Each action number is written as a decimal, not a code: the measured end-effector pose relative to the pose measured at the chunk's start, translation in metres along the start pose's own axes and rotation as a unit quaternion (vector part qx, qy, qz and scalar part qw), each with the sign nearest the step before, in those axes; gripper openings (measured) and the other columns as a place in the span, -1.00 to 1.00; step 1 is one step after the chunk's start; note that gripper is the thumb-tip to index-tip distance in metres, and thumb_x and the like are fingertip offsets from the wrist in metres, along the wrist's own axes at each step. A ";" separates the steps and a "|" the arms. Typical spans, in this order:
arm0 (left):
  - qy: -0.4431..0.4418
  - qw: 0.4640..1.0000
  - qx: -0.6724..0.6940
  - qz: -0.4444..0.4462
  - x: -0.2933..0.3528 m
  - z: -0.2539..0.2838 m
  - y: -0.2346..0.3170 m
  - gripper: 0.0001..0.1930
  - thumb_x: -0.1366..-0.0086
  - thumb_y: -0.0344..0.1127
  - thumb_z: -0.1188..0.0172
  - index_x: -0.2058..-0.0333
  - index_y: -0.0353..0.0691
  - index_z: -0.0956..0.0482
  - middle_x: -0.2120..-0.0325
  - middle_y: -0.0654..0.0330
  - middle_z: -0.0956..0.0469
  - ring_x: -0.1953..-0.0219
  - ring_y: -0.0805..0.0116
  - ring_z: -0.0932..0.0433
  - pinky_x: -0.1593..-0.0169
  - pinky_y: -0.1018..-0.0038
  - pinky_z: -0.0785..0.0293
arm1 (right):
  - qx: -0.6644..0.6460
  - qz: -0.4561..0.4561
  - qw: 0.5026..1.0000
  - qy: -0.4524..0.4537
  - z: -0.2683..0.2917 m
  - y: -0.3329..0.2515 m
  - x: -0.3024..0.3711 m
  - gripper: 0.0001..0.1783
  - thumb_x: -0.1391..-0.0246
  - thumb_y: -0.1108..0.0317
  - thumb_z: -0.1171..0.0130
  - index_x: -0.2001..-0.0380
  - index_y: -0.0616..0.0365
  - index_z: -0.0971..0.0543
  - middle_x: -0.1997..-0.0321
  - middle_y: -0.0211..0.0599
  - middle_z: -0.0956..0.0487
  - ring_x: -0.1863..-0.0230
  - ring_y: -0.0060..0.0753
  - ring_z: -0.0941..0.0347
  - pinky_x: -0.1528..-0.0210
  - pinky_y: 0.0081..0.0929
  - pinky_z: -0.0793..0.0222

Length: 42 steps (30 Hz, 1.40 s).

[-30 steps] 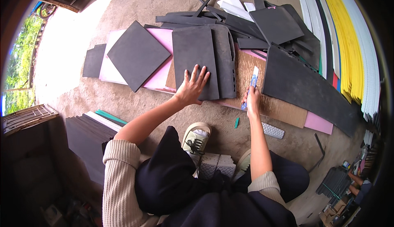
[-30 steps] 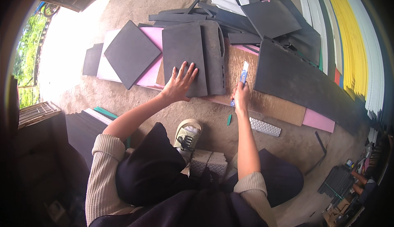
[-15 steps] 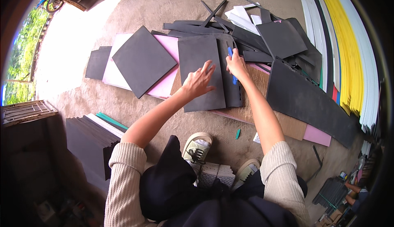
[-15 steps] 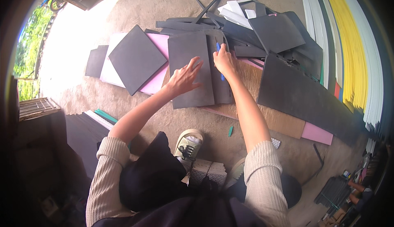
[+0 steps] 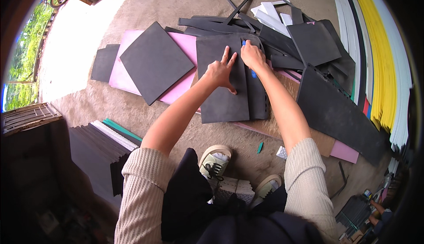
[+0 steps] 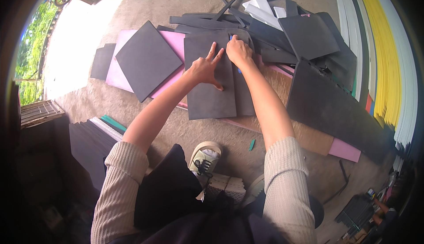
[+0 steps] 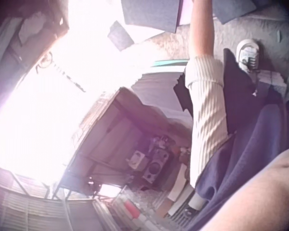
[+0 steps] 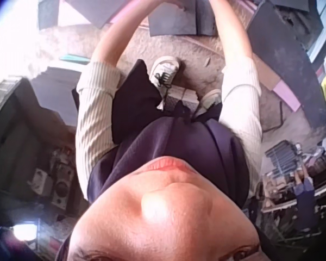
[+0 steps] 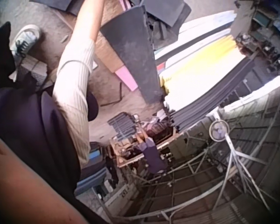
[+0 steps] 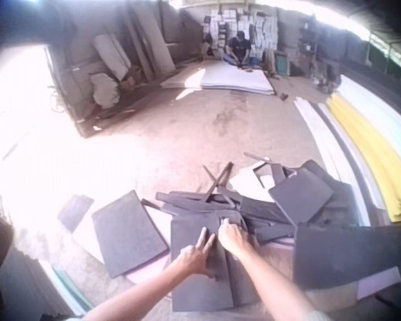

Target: The person sits on the floor and uses a utility knife to cut black foam sheets into smaller rectangular pieces. They repeatedly align, score, and separate the foam, stacking the cut pieces and discarding offcuts.

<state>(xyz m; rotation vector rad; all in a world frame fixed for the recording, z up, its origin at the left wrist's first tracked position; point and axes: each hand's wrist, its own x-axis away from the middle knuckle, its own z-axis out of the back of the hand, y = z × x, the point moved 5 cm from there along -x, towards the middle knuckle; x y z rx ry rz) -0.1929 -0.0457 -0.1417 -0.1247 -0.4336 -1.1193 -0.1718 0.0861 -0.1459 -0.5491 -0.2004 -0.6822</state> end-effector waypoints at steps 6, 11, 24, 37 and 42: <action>-0.033 0.999 -0.021 0.030 0.004 0.010 0.006 0.45 0.56 0.47 -0.34 -0.31 -0.05 0.21 -0.29 -0.19 0.29 0.31 0.06 -0.61 0.31 0.35 -0.53 | -0.077 -0.088 0.989 -0.086 -0.001 -0.003 -0.021 -0.65 -0.02 0.36 0.04 0.14 0.36 -0.43 0.32 0.07 -0.59 0.35 -0.04 -0.58 0.27 -0.21 -0.49; -0.049 0.997 -0.023 0.046 0.005 0.009 0.003 0.45 0.55 0.47 -0.34 -0.31 -0.01 0.21 -0.30 -0.15 0.30 0.27 0.06 -0.60 0.24 0.31 -0.52 | -0.076 -0.119 0.973 -0.183 -0.008 -0.006 0.000 -0.78 0.00 0.49 0.11 0.44 0.41 -0.51 0.57 -0.09 -0.55 0.56 -0.25 -0.54 0.57 -0.32 -0.46; -0.064 0.994 -0.017 0.085 0.000 0.005 0.002 0.49 0.59 0.43 -0.39 -0.31 0.08 0.30 -0.32 0.01 0.37 0.14 0.04 -0.56 0.18 0.29 -0.53 | -0.082 -0.099 0.976 -0.178 -0.064 0.055 0.218 -0.70 -0.15 0.34 0.24 0.14 0.37 -0.21 0.28 0.40 -0.48 0.19 0.36 -0.44 0.10 0.07 -0.34; -0.045 0.997 -0.011 0.065 -0.003 0.001 -0.003 0.48 0.56 0.42 -0.39 -0.31 0.07 0.32 -0.32 -0.02 0.40 0.16 0.01 -0.56 0.18 0.27 -0.52 | -0.116 -0.128 0.941 -0.290 -0.024 0.046 0.257 -0.62 -0.18 0.27 0.22 0.11 0.42 -0.30 0.42 0.28 -0.52 0.31 0.27 -0.48 0.22 0.03 -0.39; -0.041 0.997 0.018 0.068 0.004 0.005 -0.005 0.46 0.58 0.37 -0.42 -0.31 0.03 0.26 -0.31 -0.08 0.33 0.22 -0.13 -0.56 0.25 0.21 -0.55 | -0.097 -0.019 0.994 -0.047 0.027 0.023 0.149 -0.68 -0.18 0.27 0.20 0.18 0.35 -0.33 0.41 0.32 -0.51 0.26 0.30 -0.46 0.17 0.04 -0.38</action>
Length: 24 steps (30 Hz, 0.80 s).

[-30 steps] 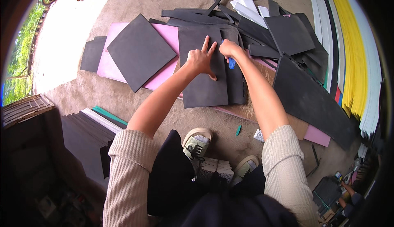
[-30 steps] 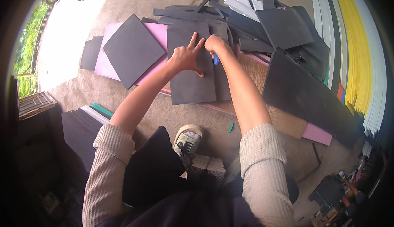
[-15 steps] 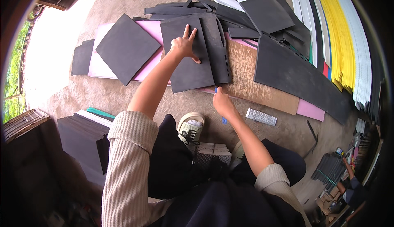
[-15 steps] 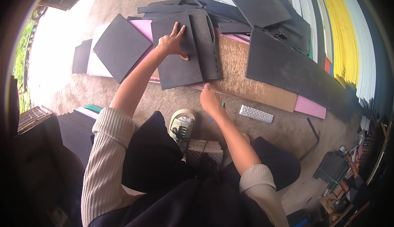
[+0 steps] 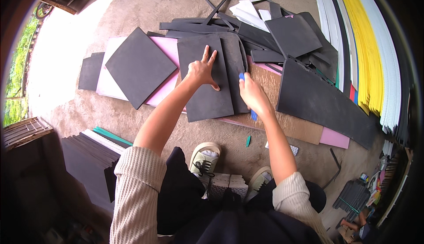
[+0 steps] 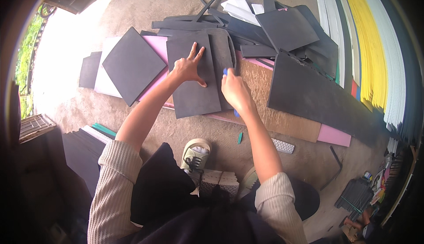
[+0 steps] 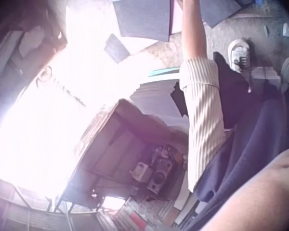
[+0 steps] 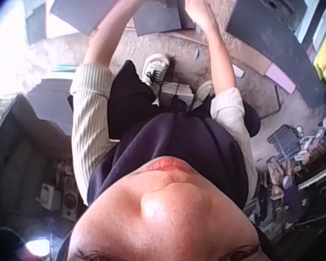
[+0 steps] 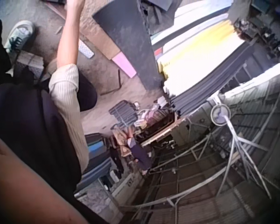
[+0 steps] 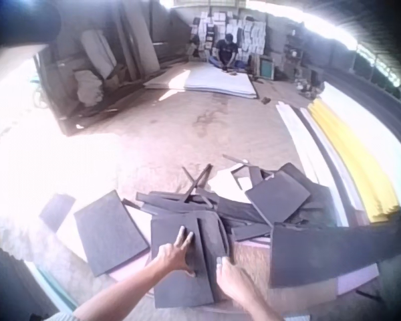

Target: The person sits on the floor and uses a utility knife to cut black foam sheets into smaller rectangular pieces. They repeatedly align, score, and separate the foam, stacking the cut pieces and discarding offcuts.

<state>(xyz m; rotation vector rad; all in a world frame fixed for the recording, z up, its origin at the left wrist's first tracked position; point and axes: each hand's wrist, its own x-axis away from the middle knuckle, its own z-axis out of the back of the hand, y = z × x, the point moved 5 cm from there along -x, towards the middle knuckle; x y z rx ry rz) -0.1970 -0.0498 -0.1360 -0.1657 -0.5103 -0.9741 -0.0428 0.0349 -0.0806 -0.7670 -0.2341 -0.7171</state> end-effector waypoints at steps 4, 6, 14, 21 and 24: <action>-0.008 1.000 -0.007 -0.013 -0.007 0.006 0.018 0.46 0.57 0.36 -0.43 -0.31 0.03 0.25 -0.31 -0.07 0.35 0.23 0.01 -0.59 0.24 0.30 -0.54 | 0.033 -0.004 0.996 0.082 0.005 -0.011 -0.117 -0.68 -0.18 0.25 0.21 0.16 0.30 -0.33 0.33 0.25 -0.53 0.19 0.23 -0.48 0.14 0.00 -0.41; -0.004 1.000 -0.006 -0.013 -0.004 0.006 0.017 0.46 0.59 0.36 -0.43 -0.31 0.02 0.22 -0.31 -0.09 0.33 0.26 0.01 -0.60 0.27 0.30 -0.54 | 0.067 -0.004 0.993 0.097 -0.007 -0.015 -0.142 -0.66 -0.20 0.22 0.25 0.13 0.27 -0.32 0.30 0.25 -0.53 0.15 0.20 -0.47 0.12 0.01 -0.39; 0.039 0.998 0.014 -0.045 -0.004 0.001 0.006 0.47 0.61 0.39 -0.41 -0.30 -0.05 0.18 -0.29 -0.15 0.21 0.44 -0.06 -0.59 0.44 0.29 -0.52 | 0.070 -0.025 0.996 0.058 -0.027 -0.025 -0.161 -0.66 -0.07 0.30 0.03 0.17 0.36 -0.40 0.25 0.07 -0.57 0.17 -0.01 -0.54 0.16 -0.16 -0.48; 0.020 0.999 0.000 -0.025 -0.003 0.005 0.013 0.45 0.58 0.40 -0.40 -0.31 0.01 0.20 -0.30 -0.12 0.24 0.36 -0.11 -0.59 0.35 0.24 -0.54 | 0.005 -0.145 0.981 -0.130 -0.029 -0.017 -0.152 -0.71 -0.02 0.45 0.19 0.49 0.47 -0.48 0.56 0.00 -0.54 0.62 -0.18 -0.51 0.59 -0.27 -0.45; 0.014 1.000 -0.012 -0.005 0.000 0.001 0.007 0.45 0.59 0.40 -0.40 -0.31 0.03 0.21 -0.31 -0.07 0.27 0.25 -0.02 -0.59 0.26 0.26 -0.54 | 0.008 -0.148 0.977 -0.153 -0.045 -0.006 -0.103 -0.68 -0.01 0.46 0.23 0.28 0.50 -0.42 0.51 0.03 -0.55 0.60 -0.15 -0.53 0.56 -0.23 -0.44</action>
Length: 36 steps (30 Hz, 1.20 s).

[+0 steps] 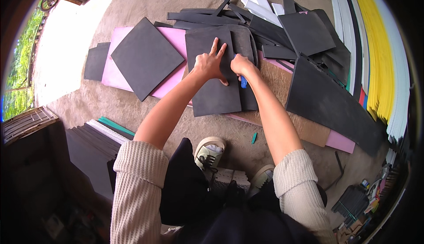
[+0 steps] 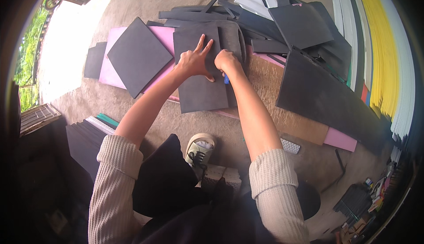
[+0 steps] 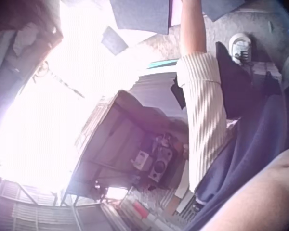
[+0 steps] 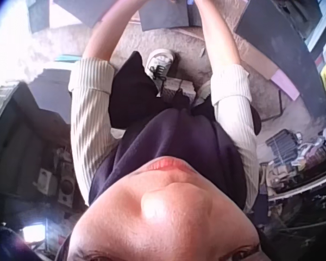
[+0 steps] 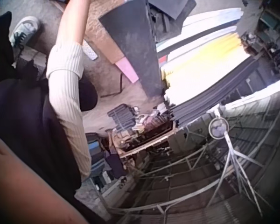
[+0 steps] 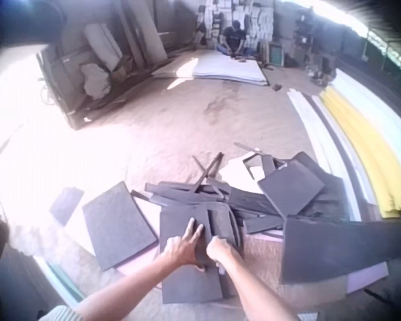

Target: The person sits on the floor and uses a utility knife to cut black foam sheets into smaller rectangular pieces. They repeatedly align, score, and separate the foam, stacking the cut pieces and discarding offcuts.

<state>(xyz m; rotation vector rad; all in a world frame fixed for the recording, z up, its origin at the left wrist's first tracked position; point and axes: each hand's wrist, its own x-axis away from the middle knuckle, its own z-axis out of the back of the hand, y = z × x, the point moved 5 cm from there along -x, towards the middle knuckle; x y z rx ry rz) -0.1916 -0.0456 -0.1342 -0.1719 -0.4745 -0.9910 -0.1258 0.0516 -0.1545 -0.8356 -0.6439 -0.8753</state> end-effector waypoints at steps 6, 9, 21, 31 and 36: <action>-0.025 0.999 -0.011 0.018 -0.002 0.006 0.005 0.47 0.59 0.39 -0.42 -0.31 0.07 0.27 -0.32 -0.01 0.34 0.15 0.04 -0.57 0.19 0.28 -0.53 | 0.013 0.000 0.999 0.038 -0.063 0.074 0.073 -0.66 -0.12 0.37 0.24 0.10 0.38 -0.27 0.28 0.26 -0.53 0.32 0.13 -0.53 0.23 -0.09 -0.44; -0.038 0.999 -0.018 0.017 0.000 0.004 0.006 0.47 0.59 0.37 -0.43 -0.31 0.12 0.28 -0.32 0.01 0.36 0.13 0.06 -0.56 0.18 0.29 -0.52 | 0.035 0.029 0.998 0.050 -0.089 0.095 0.117 -0.69 -0.11 0.37 0.24 0.15 0.38 -0.27 0.19 0.33 -0.49 0.12 0.31 -0.43 0.08 0.00 -0.37; -0.005 1.000 0.017 -0.007 0.003 -0.003 0.005 0.42 0.56 0.35 -0.44 -0.31 0.11 0.19 -0.31 -0.08 0.31 0.06 -0.03 -0.50 0.06 0.23 -0.48 | 0.065 -0.002 0.993 -0.096 -0.220 0.217 0.177 -0.73 -0.03 0.36 0.15 0.34 0.32 -0.47 0.50 0.04 -0.57 0.54 -0.08 -0.53 0.44 -0.19 -0.44; 0.291 0.945 0.149 0.022 0.063 -0.046 0.043 -0.05 0.02 0.25 -0.20 -0.24 -0.17 -0.08 -0.30 0.12 0.11 0.00 0.05 -0.19 -0.15 0.08 0.03 | -0.108 0.108 0.935 0.321 -0.003 0.143 0.070 -0.53 -0.10 0.09 -0.03 0.33 0.42 -0.39 0.32 0.24 -0.47 0.19 0.19 -0.42 0.12 -0.09 -0.30; 0.277 0.943 0.176 0.047 0.075 -0.045 0.063 -0.04 0.03 0.20 -0.21 -0.28 -0.04 0.01 -0.29 -0.13 0.26 -0.32 -0.21 0.38 -0.23 -0.21 0.42 | -0.239 0.114 0.914 0.308 -0.006 0.103 0.034 -0.62 0.13 0.29 -0.27 0.34 0.34 -0.39 0.27 0.07 -0.45 0.17 0.02 -0.40 0.11 -0.18 -0.29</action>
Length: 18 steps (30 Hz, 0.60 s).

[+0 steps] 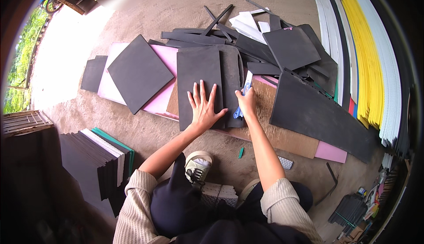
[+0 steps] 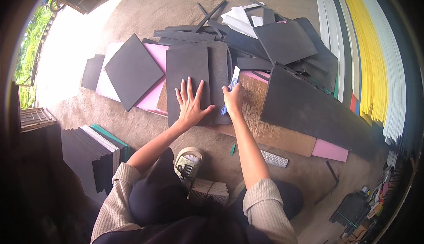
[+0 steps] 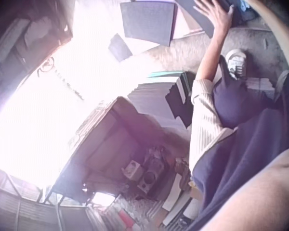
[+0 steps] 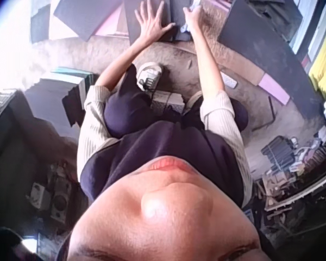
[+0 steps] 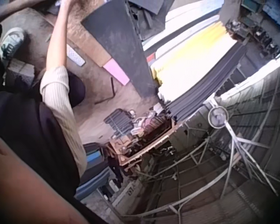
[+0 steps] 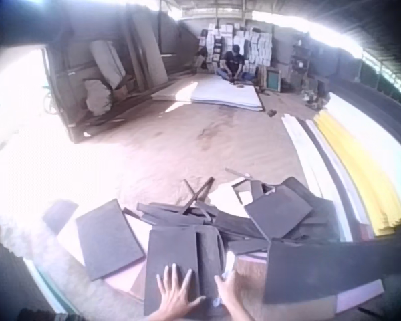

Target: The person sits on the floor and uses a utility knife to cut black foam sheets into smaller rectangular pieces. They repeatedly align, score, and separate the foam, stacking the cut pieces and discarding offcuts.

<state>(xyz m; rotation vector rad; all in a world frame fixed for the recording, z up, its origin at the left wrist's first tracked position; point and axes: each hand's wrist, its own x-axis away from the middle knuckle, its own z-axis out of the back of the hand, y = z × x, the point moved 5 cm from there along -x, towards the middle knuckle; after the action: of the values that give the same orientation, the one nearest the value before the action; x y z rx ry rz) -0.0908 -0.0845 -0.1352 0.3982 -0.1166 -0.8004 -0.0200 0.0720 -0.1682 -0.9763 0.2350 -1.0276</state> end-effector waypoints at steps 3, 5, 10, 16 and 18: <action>-0.027 0.999 -0.038 -0.013 0.004 0.011 0.006 -0.25 -0.07 0.00 -0.18 -0.25 0.30 -0.08 -0.29 -0.14 0.26 -0.31 -0.27 0.33 -0.21 -0.26 0.29 | -0.082 -0.044 0.996 -0.018 -0.001 -0.007 -0.002 -0.62 0.20 0.36 -0.33 0.35 0.32 -0.40 0.34 -0.07 -0.49 0.26 -0.11 -0.46 0.18 -0.23 -0.33; -0.017 0.999 -0.035 0.011 0.004 0.019 0.005 -0.30 -0.09 -0.12 -0.15 -0.23 0.34 -0.11 -0.29 -0.12 0.25 -0.30 -0.29 0.27 -0.20 -0.27 0.20 | -0.120 -0.048 0.991 -0.018 0.007 -0.011 -0.003 -0.61 0.23 0.39 -0.35 0.35 0.29 -0.40 0.36 -0.12 -0.50 0.29 -0.17 -0.48 0.19 -0.26 -0.33; 0.031 0.993 -0.073 0.086 -0.002 0.036 -0.064 -0.35 -0.09 -0.34 -0.09 -0.18 0.32 -0.21 -0.29 -0.10 0.21 -0.29 -0.27 0.14 -0.20 -0.22 0.06 | -0.081 0.031 0.996 0.027 0.066 -0.071 0.003 -0.63 0.23 0.40 -0.34 0.36 0.21 -0.38 0.41 -0.16 -0.51 0.35 -0.23 -0.48 0.22 -0.32 -0.35; 0.095 0.995 0.033 -0.025 -0.039 0.116 -0.061 -0.64 -0.12 -0.31 -0.11 0.06 -0.14 -0.48 0.02 0.04 -0.43 -0.10 0.08 -0.32 -0.14 0.08 -0.20 | -0.022 0.136 0.985 0.108 0.173 -0.107 0.043 -0.63 0.23 0.38 -0.33 0.38 0.23 -0.37 0.42 -0.17 -0.50 0.36 -0.19 -0.47 0.24 -0.33 -0.33; 0.138 0.979 0.082 -0.126 -0.052 0.175 -0.002 -0.66 -0.12 -0.33 -0.13 0.08 -0.18 -0.49 0.10 0.04 -0.47 -0.02 0.05 -0.37 -0.09 0.19 -0.26 | -0.010 0.181 0.972 0.147 0.217 -0.114 0.061 -0.62 0.24 0.37 -0.34 0.38 0.22 -0.37 0.44 -0.20 -0.49 0.39 -0.21 -0.46 0.26 -0.32 -0.34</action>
<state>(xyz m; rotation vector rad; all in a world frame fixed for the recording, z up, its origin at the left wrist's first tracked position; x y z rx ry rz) -0.1719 -0.1008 0.0273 0.6861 0.1307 -0.9807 0.0692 0.1292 0.0612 -0.7603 0.6468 -0.8286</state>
